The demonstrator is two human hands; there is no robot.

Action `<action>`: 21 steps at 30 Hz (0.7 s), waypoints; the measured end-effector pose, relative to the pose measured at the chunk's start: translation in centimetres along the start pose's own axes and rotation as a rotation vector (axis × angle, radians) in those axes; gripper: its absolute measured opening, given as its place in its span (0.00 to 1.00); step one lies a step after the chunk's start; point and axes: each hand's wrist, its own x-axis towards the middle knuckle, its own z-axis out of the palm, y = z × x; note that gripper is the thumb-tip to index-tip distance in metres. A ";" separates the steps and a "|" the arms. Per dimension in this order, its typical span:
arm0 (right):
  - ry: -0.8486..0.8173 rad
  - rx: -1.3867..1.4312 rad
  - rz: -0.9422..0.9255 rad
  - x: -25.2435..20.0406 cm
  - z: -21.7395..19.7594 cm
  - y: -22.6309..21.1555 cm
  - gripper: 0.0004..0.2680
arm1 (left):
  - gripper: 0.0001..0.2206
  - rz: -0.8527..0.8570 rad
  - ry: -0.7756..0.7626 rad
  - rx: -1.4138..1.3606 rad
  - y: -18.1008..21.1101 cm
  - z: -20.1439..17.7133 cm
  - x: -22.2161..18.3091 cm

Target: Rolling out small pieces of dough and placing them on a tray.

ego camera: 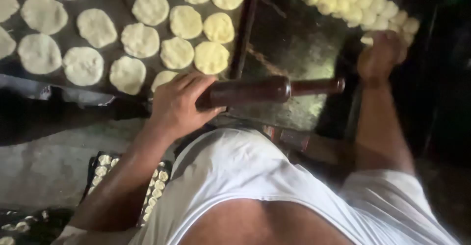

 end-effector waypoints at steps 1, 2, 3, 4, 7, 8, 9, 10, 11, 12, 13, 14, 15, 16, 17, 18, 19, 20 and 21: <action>0.012 0.006 -0.003 1.2 -1.2 -3.9 0.07 | 0.25 0.007 0.000 0.012 0.8 0.6 0.3; 0.056 -0.174 -0.021 2.4 -2.4 -7.7 0.08 | 0.25 -0.026 -0.010 0.016 1.7 1.1 0.7; 0.098 -0.337 -0.030 3.2 -3.6 -11.7 0.08 | 0.26 -0.061 -0.026 0.018 2.4 1.7 0.9; 0.108 -0.331 -0.024 2.0 -3.8 -14.0 0.08 | 0.26 -0.055 -0.031 0.028 2.8 2.0 1.0; 0.041 -0.508 0.274 -2.5 -3.9 -19.6 0.10 | 0.26 -0.087 -0.008 0.074 4.2 4.0 1.5; 0.052 -0.168 0.362 -4.2 -2.4 -20.6 0.11 | 0.26 -0.092 0.001 0.102 4.4 4.7 1.7; 0.059 0.176 0.438 -6.0 -0.9 -21.7 0.13 | 0.26 -0.100 0.008 0.128 4.8 5.4 1.7; 0.067 0.175 0.444 -5.8 -1.7 -22.6 0.13 | 0.26 -0.092 0.001 0.128 5.1 6.0 2.1; -0.096 -0.176 0.360 -5.5 -2.3 -23.3 0.17 | 0.26 -0.109 -0.021 0.128 5.4 6.6 2.5; -0.259 -0.523 0.267 -5.1 -3.0 -24.0 0.22 | 0.26 -0.127 -0.043 0.129 5.7 7.1 3.0; -0.255 -0.515 0.275 -4.4 -3.6 -25.4 0.22 | 0.26 -0.124 -0.052 0.136 6.0 7.7 3.4; -0.260 -0.437 0.348 -3.6 -4.3 -26.7 0.22 | 0.26 -0.106 -0.048 0.175 6.3 8.3 3.8; -0.263 -0.370 0.423 -3.0 -5.5 -28.0 0.23 | 0.26 -0.082 -0.044 0.204 6.7 9.3 4.4; -0.257 -0.373 0.436 -4.0 -4.6 -28.3 0.23 | 0.26 -0.073 -0.053 0.200 6.9 10.6 4.7; -0.303 -0.397 0.383 -4.8 -3.5 -28.6 0.24 | 0.26 -0.038 -0.042 0.213 6.9 11.6 5.2; -0.349 -0.421 0.329 -5.5 -2.2 -28.9 0.26 | 0.26 -0.003 -0.031 0.225 6.8 12.5 5.7; -0.346 -0.425 0.330 -5.8 -2.7 -28.0 0.26 | 0.26 0.001 -0.029 0.222 6.9 13.8 6.4; -0.385 -0.364 0.269 -6.2 -3.0 -27.1 0.26 | 0.26 0.020 -0.049 0.262 7.0 15.1 7.0; -0.422 -0.292 0.211 -6.7 -2.9 -26.5 0.25 | 0.26 0.039 -0.076 0.310 7.0 16.1 7.3</action>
